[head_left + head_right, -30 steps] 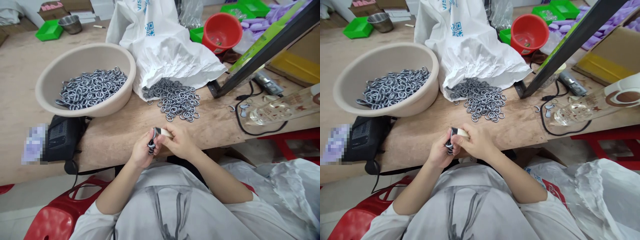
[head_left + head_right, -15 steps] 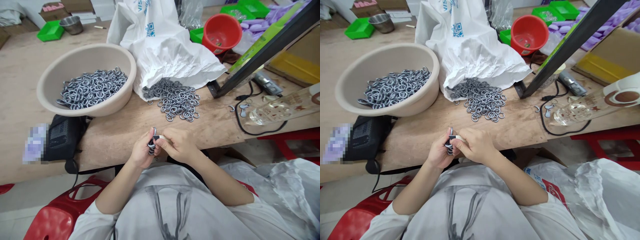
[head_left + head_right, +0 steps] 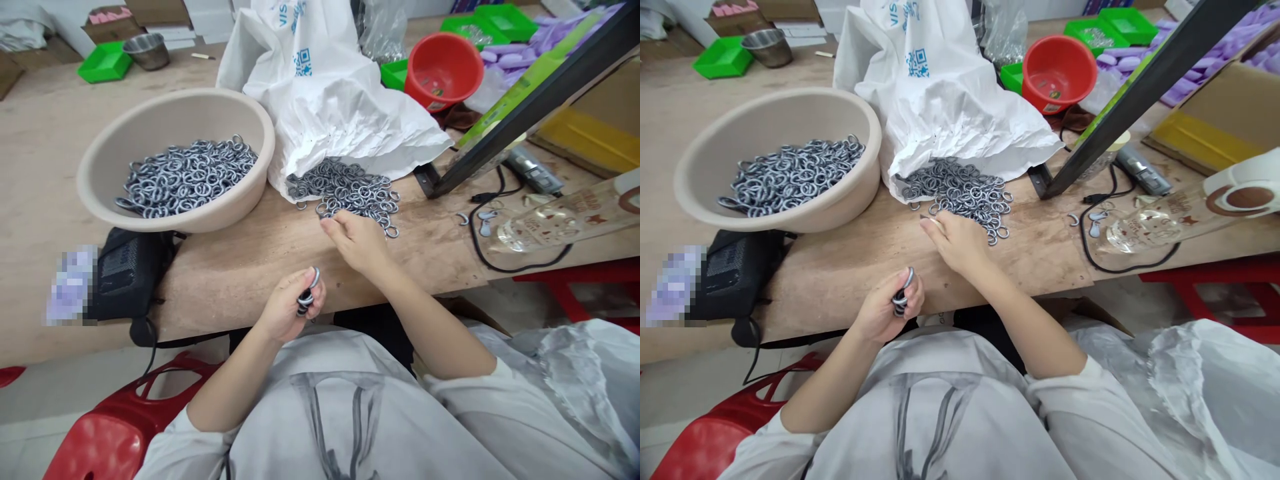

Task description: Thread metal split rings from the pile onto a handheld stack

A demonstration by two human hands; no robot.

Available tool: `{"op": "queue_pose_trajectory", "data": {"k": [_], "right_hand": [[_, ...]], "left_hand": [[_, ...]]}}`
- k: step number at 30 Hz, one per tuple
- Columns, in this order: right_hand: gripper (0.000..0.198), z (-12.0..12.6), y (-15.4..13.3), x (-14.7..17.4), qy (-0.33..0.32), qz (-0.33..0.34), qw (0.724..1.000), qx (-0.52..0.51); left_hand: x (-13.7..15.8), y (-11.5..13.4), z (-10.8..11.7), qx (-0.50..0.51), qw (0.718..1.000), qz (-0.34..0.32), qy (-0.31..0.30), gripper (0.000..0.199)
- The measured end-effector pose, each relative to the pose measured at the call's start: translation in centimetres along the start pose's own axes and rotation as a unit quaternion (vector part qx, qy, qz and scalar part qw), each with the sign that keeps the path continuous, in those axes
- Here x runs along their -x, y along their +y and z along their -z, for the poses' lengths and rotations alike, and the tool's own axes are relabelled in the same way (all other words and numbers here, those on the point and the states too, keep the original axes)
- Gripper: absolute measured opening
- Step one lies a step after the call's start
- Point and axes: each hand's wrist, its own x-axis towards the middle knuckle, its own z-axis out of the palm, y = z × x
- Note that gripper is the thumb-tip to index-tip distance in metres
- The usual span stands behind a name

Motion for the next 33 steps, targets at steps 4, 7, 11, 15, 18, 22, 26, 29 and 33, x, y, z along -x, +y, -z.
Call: {"op": "queue_pose_trajectory", "data": {"k": [4,7,11,15,18,22,26,29,33], "right_hand": [[0.035,-1.7,-1.4,-3.8,-0.061,0.062,0.987,0.134],[0.036,-3.2,-2.1,-5.7,-0.090,0.081,0.972,0.200],[0.029,-3.9,-2.4,-6.5,-0.099,0.066,0.966,0.230],[0.023,-3.1,-2.1,-4.9,-0.110,0.071,0.980,0.148],[0.027,-1.6,-1.7,-2.3,-0.127,0.073,0.982,-0.122],[0.039,0.3,-1.4,1.1,-0.253,0.039,0.869,-0.424],[0.042,0.5,-0.8,2.5,-0.319,0.012,0.804,-0.502],[0.043,0.3,-0.3,2.6,-0.324,0.017,0.803,-0.500],[0.042,0.5,-0.2,2.9,-0.267,0.046,0.834,-0.480]], "left_hand": [[-0.4,0.1,0.7,0.021,0.999,0.017,0.038,0.030],[-0.3,0.3,1.2,0.032,0.999,0.007,0.042,0.031],[-0.3,0.8,1.7,0.070,0.995,0.000,0.075,0.029],[-0.5,1.3,2.2,0.104,0.990,0.010,0.097,0.034],[-0.9,1.4,2.2,0.103,0.990,-0.007,0.095,0.036],[-1.4,1.2,1.9,0.095,0.993,0.008,0.076,0.041],[-1.6,0.8,1.6,0.064,0.995,0.083,-0.002,0.043],[-1.6,0.6,1.4,0.059,0.986,0.144,-0.055,0.044],[-1.5,0.6,1.2,0.091,0.979,0.163,-0.081,0.039]]}}
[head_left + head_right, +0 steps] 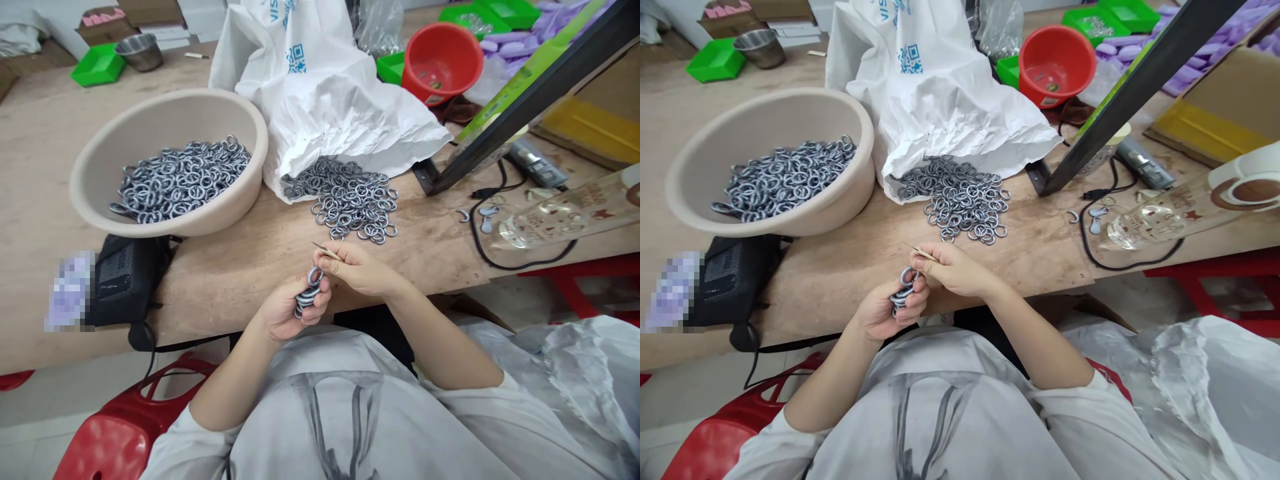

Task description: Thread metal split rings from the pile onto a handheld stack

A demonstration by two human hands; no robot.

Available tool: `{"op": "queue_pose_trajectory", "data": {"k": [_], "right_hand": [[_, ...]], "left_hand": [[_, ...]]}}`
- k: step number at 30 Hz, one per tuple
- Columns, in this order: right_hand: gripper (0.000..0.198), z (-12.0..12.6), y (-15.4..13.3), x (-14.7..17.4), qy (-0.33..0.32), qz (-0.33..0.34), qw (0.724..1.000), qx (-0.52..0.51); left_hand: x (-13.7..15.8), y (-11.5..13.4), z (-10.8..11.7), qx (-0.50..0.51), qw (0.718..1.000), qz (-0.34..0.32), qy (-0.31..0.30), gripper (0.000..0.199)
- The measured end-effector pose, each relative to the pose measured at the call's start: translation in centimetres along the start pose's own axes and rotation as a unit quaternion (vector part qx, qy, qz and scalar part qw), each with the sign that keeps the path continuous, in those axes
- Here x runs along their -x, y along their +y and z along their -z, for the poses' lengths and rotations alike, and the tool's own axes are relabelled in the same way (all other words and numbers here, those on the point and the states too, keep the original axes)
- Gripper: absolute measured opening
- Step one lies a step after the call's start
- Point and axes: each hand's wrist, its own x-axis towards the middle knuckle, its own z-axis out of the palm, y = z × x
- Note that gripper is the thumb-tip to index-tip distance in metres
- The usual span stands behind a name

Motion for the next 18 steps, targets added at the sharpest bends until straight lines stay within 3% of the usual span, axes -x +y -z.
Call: {"op": "queue_pose_trajectory", "data": {"k": [3,7,10,13,15,18], "right_hand": [[0.034,-0.5,-0.1,0.6,0.024,0.018,1.000,0.001],[0.024,-1.2,0.2,1.1,0.063,0.052,0.992,0.095],[0.022,-1.3,0.8,0.8,0.090,0.071,0.989,0.094],[0.027,-1.0,1.1,0.7,0.157,0.085,0.979,0.096],[0.029,-0.9,1.0,1.0,0.184,0.099,0.966,0.152],[0.033,-1.3,0.7,2.0,0.156,0.116,0.945,0.262]], "left_hand": [[-0.2,-0.1,-0.3,-0.023,0.995,-0.077,0.051,0.037],[-0.6,-0.5,-0.8,-0.062,0.979,-0.150,0.120,0.033],[-0.5,-0.7,-1.2,-0.087,0.974,-0.171,0.119,0.036],[-0.2,-0.5,-1.3,-0.107,0.973,-0.174,0.108,0.040],[-0.1,-0.4,-1.3,-0.103,0.971,-0.182,0.113,0.039],[-0.1,-0.4,-1.2,-0.077,0.968,-0.202,0.131,0.039]]}}
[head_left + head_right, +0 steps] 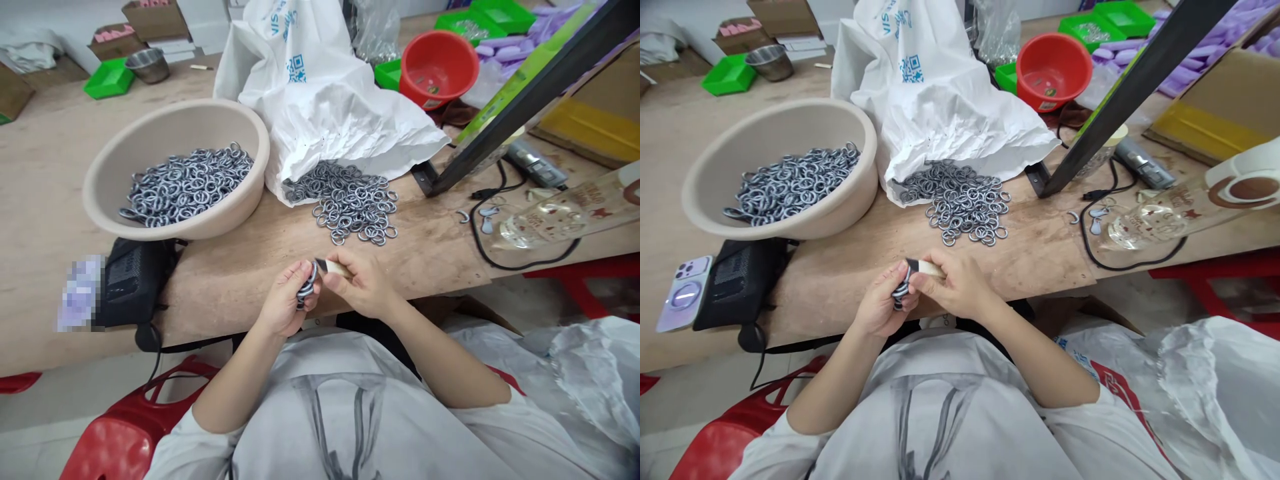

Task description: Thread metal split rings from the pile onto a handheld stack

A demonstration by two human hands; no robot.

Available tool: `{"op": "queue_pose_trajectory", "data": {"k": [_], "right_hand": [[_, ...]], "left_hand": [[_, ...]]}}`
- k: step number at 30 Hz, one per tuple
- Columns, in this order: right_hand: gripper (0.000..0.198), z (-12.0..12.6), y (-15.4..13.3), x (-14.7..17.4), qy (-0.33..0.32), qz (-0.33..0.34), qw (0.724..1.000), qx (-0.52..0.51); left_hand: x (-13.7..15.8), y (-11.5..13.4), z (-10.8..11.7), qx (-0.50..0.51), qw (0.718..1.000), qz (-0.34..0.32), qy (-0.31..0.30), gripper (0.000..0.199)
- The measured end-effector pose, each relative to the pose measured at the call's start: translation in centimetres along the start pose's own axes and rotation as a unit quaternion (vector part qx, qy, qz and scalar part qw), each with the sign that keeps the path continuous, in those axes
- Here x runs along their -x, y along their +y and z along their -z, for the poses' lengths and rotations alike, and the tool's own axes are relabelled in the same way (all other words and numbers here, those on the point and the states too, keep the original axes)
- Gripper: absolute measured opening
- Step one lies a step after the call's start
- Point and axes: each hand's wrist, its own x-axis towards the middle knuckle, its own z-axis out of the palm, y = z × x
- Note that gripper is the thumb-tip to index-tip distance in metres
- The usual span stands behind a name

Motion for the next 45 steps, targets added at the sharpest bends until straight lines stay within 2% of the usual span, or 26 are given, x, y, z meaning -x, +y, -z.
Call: {"op": "queue_pose_trajectory", "data": {"k": [4,9,11,15,22,26,31,45], "right_hand": [[0.038,-0.2,-0.9,1.0,-0.013,0.033,0.996,0.081],[0.040,-0.1,-0.8,0.8,-0.038,0.023,0.995,0.092],[0.042,-0.1,-0.3,0.6,-0.039,0.001,0.995,0.088],[0.047,-0.1,0.9,0.4,0.011,-0.070,0.994,0.087],[0.041,-0.3,-0.7,1.4,-0.003,0.034,0.998,0.043],[0.041,-0.2,-1.0,1.4,-0.024,0.033,0.997,0.059],[0.045,-0.1,-0.4,1.2,-0.013,0.024,0.997,0.072],[0.041,-0.1,-1.0,1.6,-0.037,0.029,0.997,0.055]], "left_hand": [[-0.1,0.0,-0.2,0.017,1.000,-0.005,0.012,0.043],[0.0,-0.2,-0.2,0.000,1.000,-0.006,0.005,0.042],[0.3,-0.2,-0.2,-0.013,1.000,-0.008,-0.010,0.042],[0.7,0.1,-0.3,-0.022,0.998,-0.008,-0.062,0.041],[0.3,0.1,-0.1,-0.003,0.999,-0.013,-0.030,0.038],[0.2,-0.2,-0.1,0.001,1.000,-0.004,-0.020,0.041],[0.4,-0.2,-0.2,-0.014,1.000,0.000,-0.028,0.043],[0.1,-0.4,0.0,-0.002,1.000,0.000,-0.025,0.043]]}}
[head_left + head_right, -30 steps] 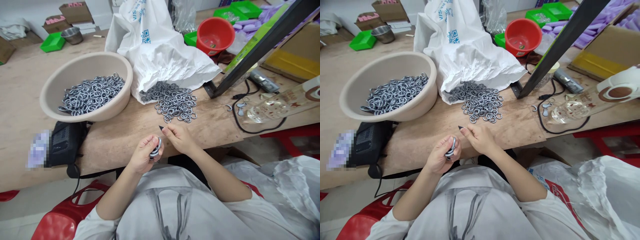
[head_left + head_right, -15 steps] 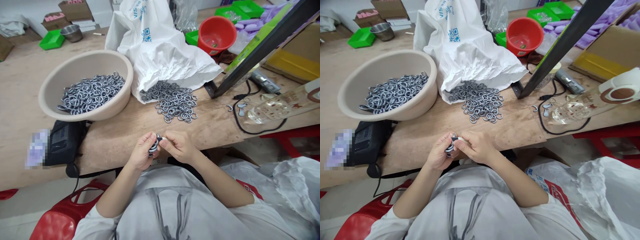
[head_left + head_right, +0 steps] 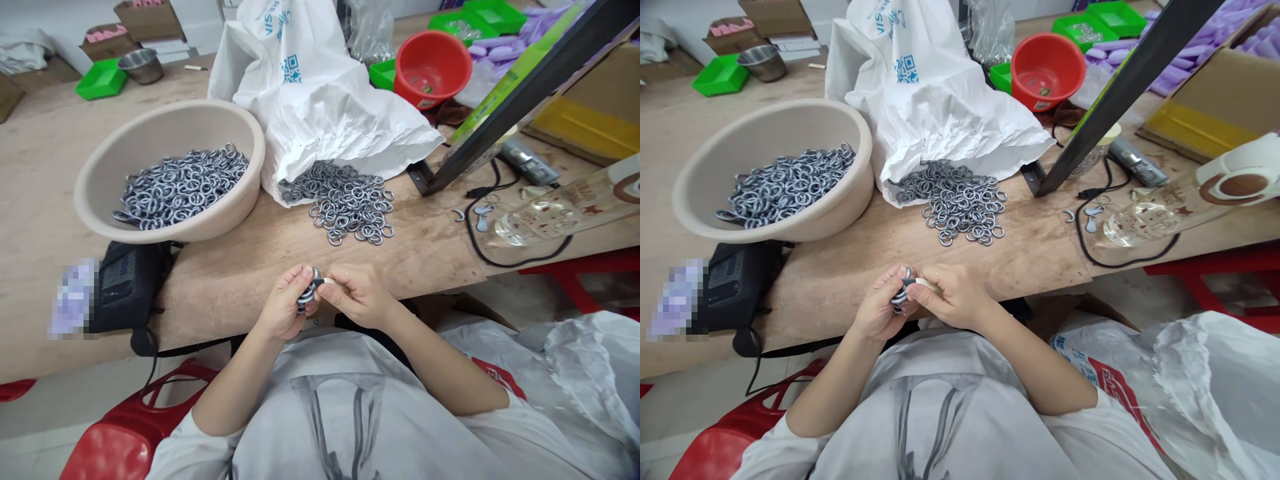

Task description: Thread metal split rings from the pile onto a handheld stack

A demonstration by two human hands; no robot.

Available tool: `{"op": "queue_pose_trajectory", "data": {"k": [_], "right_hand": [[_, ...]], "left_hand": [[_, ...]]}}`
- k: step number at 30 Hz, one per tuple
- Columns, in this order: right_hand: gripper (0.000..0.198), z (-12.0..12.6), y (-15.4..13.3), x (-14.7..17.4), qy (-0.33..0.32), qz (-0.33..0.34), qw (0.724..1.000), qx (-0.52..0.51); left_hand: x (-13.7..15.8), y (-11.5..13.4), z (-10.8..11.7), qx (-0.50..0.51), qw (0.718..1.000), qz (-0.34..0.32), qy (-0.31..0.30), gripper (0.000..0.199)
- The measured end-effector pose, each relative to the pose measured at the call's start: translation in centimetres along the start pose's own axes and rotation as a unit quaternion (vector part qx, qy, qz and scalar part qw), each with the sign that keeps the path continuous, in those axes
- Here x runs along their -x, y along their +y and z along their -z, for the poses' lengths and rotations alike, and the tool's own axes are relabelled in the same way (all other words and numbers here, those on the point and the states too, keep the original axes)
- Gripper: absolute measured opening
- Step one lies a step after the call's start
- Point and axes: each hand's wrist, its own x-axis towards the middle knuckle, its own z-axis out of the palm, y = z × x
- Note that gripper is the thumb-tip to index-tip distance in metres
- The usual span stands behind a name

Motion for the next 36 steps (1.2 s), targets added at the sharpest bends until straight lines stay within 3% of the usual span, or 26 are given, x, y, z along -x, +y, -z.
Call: {"op": "queue_pose_trajectory", "data": {"k": [4,8,10,15,23,25,29,32,34,36], "right_hand": [[0.043,-0.1,0.4,-0.1,-0.003,-0.015,1.000,0.001],[0.046,-0.2,1.9,-0.7,0.048,-0.122,0.991,0.040],[0.047,-0.2,2.3,-0.7,0.063,-0.151,0.986,0.012],[0.042,-0.7,1.1,0.0,0.054,-0.100,0.977,-0.182],[0.035,-1.2,0.1,-0.6,0.027,-0.142,0.929,-0.341],[0.036,-1.3,0.2,-0.7,0.029,-0.150,0.927,-0.343],[0.037,-1.3,0.6,-0.8,0.070,-0.156,0.948,-0.269],[0.038,-1.2,0.8,-0.6,0.092,-0.157,0.956,-0.231],[0.038,-1.1,0.9,-0.5,0.091,-0.163,0.956,-0.225],[0.037,-1.0,1.0,-0.4,0.095,-0.165,0.957,-0.220]], "left_hand": [[0.2,0.0,0.0,-0.007,1.000,0.001,0.001,0.042],[0.8,0.0,-0.3,-0.049,0.998,0.003,-0.046,0.042],[1.0,0.1,-0.4,-0.063,0.996,0.005,-0.062,0.043],[0.5,-0.1,-0.5,-0.048,0.999,-0.001,-0.014,0.042],[0.4,-0.3,-0.3,-0.042,0.999,0.008,-0.008,0.042],[0.4,-0.5,-0.2,-0.050,0.999,0.003,-0.010,0.042],[0.6,-0.4,0.0,-0.092,0.996,-0.011,-0.013,0.043],[0.5,1.7,0.1,-0.140,0.988,-0.069,0.012,0.041],[0.2,4.6,0.2,-0.164,0.971,-0.164,0.054,0.035],[-0.3,8.6,0.5,-0.185,0.937,-0.279,0.102,0.028]]}}
